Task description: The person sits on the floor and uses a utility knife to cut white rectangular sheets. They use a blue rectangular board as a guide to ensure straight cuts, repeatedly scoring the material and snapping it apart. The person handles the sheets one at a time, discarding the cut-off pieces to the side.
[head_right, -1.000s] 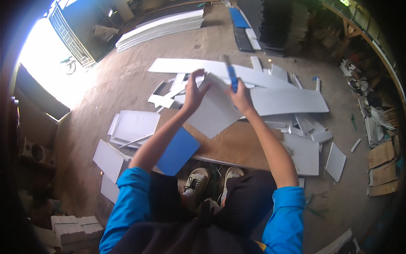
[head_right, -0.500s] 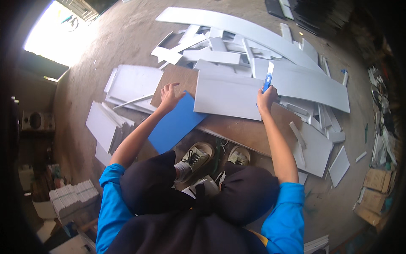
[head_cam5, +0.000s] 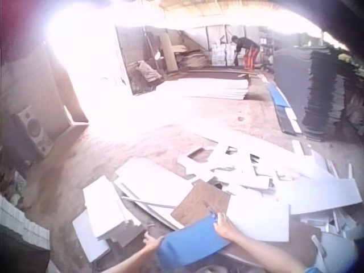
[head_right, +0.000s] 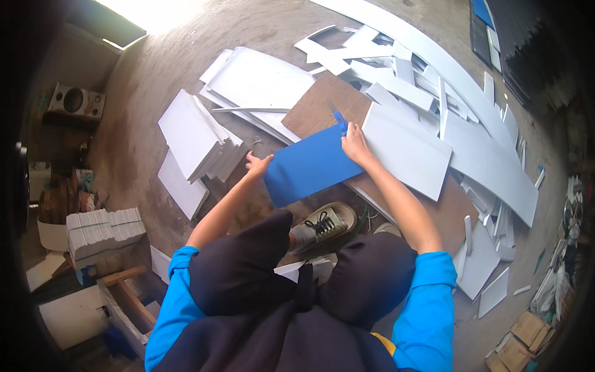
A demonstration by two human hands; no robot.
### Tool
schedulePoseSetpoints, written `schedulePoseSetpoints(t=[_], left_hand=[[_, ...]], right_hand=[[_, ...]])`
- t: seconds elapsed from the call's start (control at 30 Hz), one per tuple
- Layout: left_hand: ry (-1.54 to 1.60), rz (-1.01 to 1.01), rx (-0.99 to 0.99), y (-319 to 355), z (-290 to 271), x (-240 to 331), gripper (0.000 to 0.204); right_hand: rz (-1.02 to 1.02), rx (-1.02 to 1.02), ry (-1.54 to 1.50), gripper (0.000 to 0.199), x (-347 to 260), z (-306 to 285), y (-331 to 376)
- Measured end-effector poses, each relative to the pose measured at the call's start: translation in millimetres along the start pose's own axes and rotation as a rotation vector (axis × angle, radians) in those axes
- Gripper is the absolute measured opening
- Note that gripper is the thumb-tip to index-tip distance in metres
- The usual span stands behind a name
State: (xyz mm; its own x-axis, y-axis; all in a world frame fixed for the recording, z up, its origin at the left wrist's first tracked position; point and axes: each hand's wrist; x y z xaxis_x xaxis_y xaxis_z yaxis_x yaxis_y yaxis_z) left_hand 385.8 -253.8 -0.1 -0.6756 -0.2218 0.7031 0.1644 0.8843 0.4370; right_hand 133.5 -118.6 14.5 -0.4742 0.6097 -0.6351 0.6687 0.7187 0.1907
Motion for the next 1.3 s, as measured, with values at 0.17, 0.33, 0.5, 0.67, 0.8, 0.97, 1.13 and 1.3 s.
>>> schedulePoseSetpoints(t=[0.17,0.33,0.5,0.67,0.8,0.97,1.13,1.3], left_hand=[[0.058,0.033,0.016,-5.7,-10.5,33.7,0.080],[-0.164,0.467,0.335,-15.9,-56.4,118.8,0.055],[0.332,0.608,-0.045,-13.0,-83.0,186.2,0.049],[0.424,0.562,-0.389,10.8,13.6,209.8,0.048],[0.636,0.429,-0.589,30.7,88.7,223.1,0.049],[0.671,0.567,-0.712,24.2,158.0,209.2,0.053],[0.645,0.728,-0.777,16.4,183.2,174.7,0.055],[0.501,0.893,-0.652,12.9,184.8,158.7,0.048]], right_hand=[[0.118,0.047,-0.107,0.020,-21.3,5.9,-7.5],[0.124,0.077,-0.406,0.021,-84.8,-25.8,-5.1],[0.137,0.432,-0.475,0.019,-77.2,-86.5,-15.2],[0.354,0.465,-0.621,0.028,55.2,-142.8,-10.8],[0.576,0.490,-0.655,0.031,129.7,-179.7,32.1],[0.639,0.607,-0.754,0.033,173.7,-195.6,59.1],[0.769,0.548,-0.659,0.035,208.7,-176.4,61.6],[0.730,0.541,-0.565,0.035,219.3,-153.5,55.6]])
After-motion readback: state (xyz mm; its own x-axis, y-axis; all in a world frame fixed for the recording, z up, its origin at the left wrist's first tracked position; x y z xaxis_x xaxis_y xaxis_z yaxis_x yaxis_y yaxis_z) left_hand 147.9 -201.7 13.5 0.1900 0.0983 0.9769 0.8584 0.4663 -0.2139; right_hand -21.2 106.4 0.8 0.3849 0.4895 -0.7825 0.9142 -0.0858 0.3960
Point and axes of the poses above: each hand's wrist, its own y-axis away from the middle knuckle, its own z-axis out of the palm, x = y × z, and after that the axes turned 15 degrees about z, right-handed
